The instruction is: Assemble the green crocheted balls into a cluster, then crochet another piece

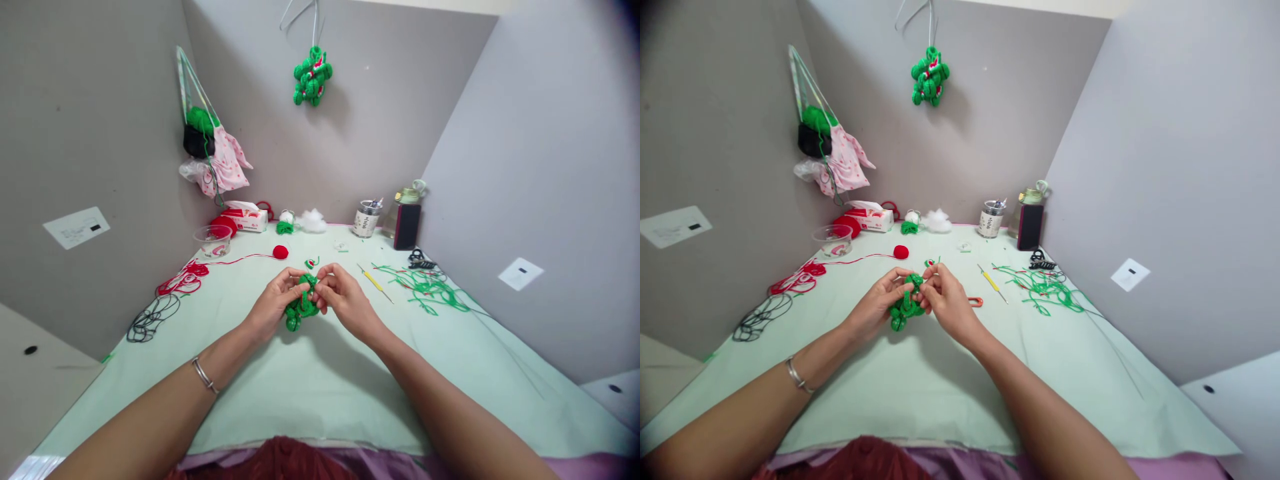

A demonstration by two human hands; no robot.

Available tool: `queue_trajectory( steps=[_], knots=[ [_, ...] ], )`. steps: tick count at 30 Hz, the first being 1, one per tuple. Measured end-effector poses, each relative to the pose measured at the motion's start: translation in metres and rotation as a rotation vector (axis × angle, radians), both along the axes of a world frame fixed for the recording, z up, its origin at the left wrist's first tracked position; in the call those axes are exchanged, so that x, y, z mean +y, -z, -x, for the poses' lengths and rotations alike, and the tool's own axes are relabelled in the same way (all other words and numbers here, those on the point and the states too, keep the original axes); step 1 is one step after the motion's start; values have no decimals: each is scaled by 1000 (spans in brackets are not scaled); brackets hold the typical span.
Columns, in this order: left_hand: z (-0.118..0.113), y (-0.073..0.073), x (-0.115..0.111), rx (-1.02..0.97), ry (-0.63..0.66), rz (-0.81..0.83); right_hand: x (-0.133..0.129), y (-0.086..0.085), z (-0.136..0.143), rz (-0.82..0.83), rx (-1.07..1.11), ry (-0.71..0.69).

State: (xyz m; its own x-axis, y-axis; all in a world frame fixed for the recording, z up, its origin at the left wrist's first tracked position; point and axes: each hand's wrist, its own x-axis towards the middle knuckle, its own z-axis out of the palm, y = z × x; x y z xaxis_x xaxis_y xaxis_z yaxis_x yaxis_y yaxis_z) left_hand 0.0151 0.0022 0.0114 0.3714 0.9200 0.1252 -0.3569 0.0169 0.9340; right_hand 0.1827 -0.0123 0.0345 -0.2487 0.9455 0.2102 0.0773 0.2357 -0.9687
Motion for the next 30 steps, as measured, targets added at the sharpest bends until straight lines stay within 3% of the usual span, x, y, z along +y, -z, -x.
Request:
queue_trajectory(
  steps=[6,12,16,18,24,30],
  knots=[
    [1,-5,-3,81,16,57,4,-13,-9,-55,-167,169],
    [-1,-5,-4,143,82,42,10,-15,-13,50,2,47],
    [-5,-5,-5,143,132,123,20,-18,-27,10,140,202],
    [-6,-6,-6,125,136,147,20,-19,-29,44,209,164],
    [-6,-7,-8,126,170,134,9,-16,-18,249,234,-164],
    [-5,-8,-7,144,208,173,17,-28,-38,166,463,-53]
  ],
)
